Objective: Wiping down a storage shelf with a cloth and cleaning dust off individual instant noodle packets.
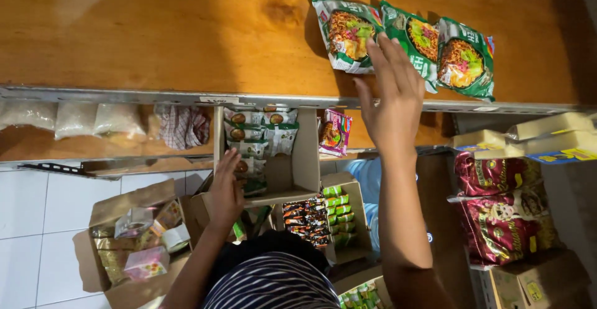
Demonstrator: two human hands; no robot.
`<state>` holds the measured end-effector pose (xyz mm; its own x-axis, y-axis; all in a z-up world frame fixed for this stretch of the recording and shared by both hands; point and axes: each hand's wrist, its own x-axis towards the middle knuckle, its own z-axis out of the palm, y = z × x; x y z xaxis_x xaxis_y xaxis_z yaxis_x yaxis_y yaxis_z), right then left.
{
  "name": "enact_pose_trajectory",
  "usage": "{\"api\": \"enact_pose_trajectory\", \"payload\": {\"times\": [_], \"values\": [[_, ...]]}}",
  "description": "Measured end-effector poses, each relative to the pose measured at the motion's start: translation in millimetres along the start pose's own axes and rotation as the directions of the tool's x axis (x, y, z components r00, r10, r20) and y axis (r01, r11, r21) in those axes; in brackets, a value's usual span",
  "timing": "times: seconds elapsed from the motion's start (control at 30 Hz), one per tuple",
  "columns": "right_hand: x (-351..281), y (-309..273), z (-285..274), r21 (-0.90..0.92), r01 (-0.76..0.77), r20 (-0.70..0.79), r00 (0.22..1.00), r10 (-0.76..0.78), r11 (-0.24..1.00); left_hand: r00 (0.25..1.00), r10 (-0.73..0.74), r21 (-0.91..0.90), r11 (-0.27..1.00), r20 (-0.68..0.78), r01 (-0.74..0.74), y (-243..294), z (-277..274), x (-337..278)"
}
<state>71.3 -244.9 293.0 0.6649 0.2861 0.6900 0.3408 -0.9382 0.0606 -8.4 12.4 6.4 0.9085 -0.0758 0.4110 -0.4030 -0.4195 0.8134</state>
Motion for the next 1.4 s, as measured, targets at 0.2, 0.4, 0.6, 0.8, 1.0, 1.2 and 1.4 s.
{"api": "enact_pose_trajectory", "payload": {"times": [0.2, 0.4, 0.6, 0.8, 1.0, 1.2, 1.4], "values": [[-83, -65, 52, 0.47, 0.147, 0.028, 0.983, -0.181, 0.871, 0.999, -0.042, 0.002, 0.999, -0.004, 0.042, 5, -8, 6], [-220, -100, 266, 0.229, 0.004, 0.972, 0.056, -0.229, 0.973, 0.999, -0.029, -0.011, 1.0, 0.015, 0.029, 6, -3, 2], [-305, -103, 358, 0.223, -0.051, 0.939, 0.279, -0.2, 0.974, 0.997, -0.057, 0.028, 0.998, 0.051, 0.055, 8, -6, 1], [-234, -80, 273, 0.229, -0.192, 0.952, 0.247, -0.179, 0.954, 0.998, -0.055, 0.042, 0.998, 0.025, 0.054, 14, -10, 5], [-145, -39, 113, 0.372, -0.344, 0.807, 0.579, -0.118, 0.862, 0.997, -0.073, -0.017, 0.997, 0.017, 0.074, 16, -7, 8], [-74, 2, -57, 0.504, -0.526, 0.719, 0.695, 0.005, 0.685, 1.0, -0.021, 0.013, 1.0, 0.004, 0.021, 16, -4, 13], [-88, 71, -121, 0.714, -0.476, 0.294, 0.87, 0.396, 0.514, 0.997, 0.055, 0.151, 0.987, 0.053, -0.062, 13, 0, 9]]}}
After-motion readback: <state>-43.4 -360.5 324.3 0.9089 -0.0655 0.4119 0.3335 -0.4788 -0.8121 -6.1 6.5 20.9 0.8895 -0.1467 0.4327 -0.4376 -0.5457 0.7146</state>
